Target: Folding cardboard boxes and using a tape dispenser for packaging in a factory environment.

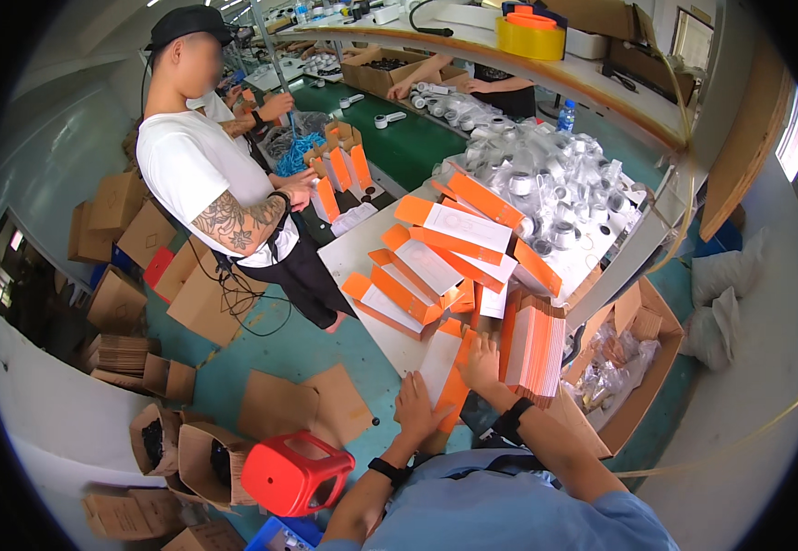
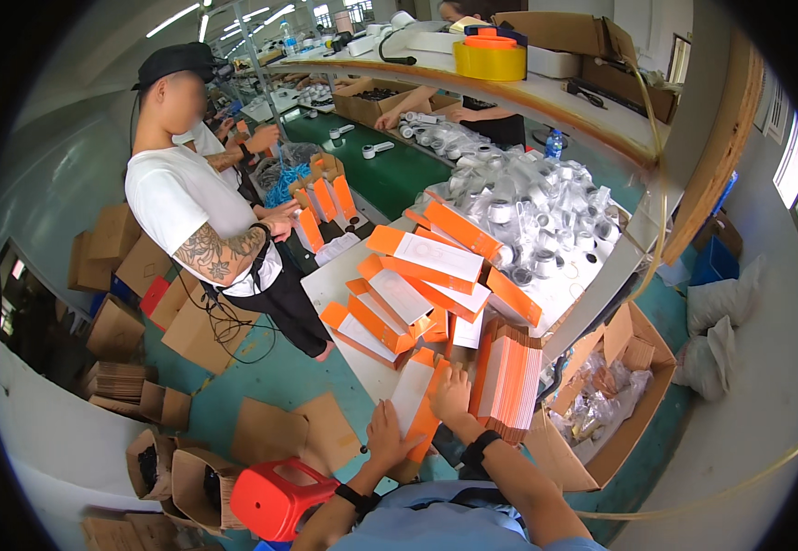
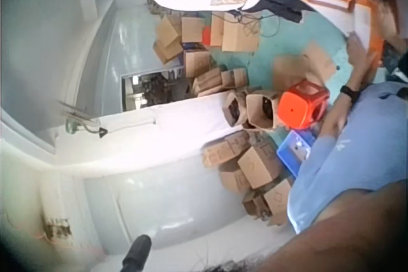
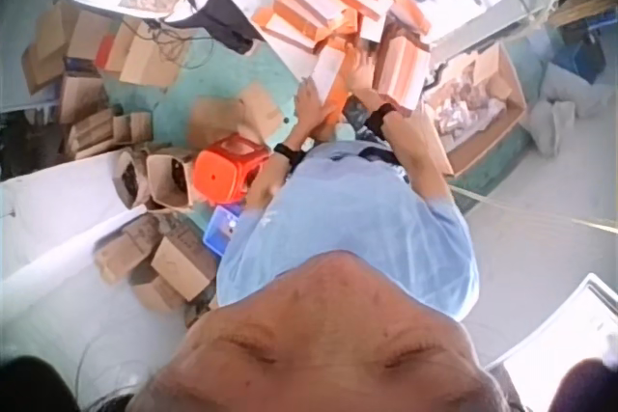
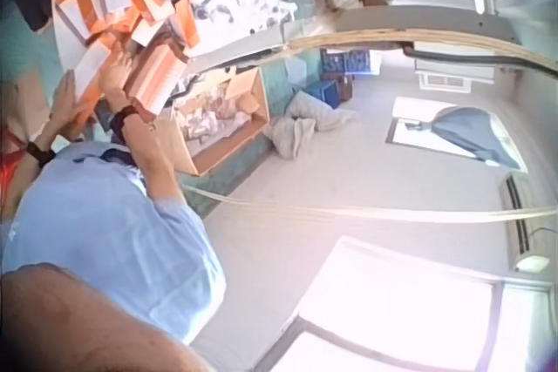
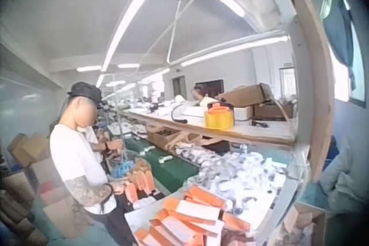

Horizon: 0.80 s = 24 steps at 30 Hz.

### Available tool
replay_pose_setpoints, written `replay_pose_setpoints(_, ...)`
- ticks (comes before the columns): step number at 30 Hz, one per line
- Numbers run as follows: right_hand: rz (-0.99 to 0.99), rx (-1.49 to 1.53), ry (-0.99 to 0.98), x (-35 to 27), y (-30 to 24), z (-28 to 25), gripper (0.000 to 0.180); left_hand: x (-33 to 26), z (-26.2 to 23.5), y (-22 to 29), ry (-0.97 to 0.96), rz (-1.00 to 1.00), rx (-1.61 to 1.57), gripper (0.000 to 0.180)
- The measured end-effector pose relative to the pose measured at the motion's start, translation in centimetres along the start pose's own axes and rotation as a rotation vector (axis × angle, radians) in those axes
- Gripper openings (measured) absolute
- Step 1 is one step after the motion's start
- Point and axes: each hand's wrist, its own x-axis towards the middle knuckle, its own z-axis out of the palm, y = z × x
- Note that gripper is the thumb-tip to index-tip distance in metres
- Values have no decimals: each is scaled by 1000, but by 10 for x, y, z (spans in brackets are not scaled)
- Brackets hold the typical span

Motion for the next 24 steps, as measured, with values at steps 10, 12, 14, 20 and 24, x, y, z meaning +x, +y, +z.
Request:
replay_pose_setpoints(10,-7,758,-47,36,-20,-103,20,27,-87,12,-82,-17,-592,76)
replay_pose_setpoints(12,-126,915,-127,8,-60,-159,14,26,-151,40,-507,-184,-1213,78)
replay_pose_setpoints(14,-342,901,-106,-13,-86,-191,12,13,-184,66,-551,-109,-1379,81)
replay_pose_setpoints(20,-590,965,-42,-45,-88,-244,7,3,-204,94,-562,136,-1505,85)
replay_pose_setpoints(24,-523,1203,-162,-55,-86,-252,10,8,-204,97,-610,164,-1479,88)
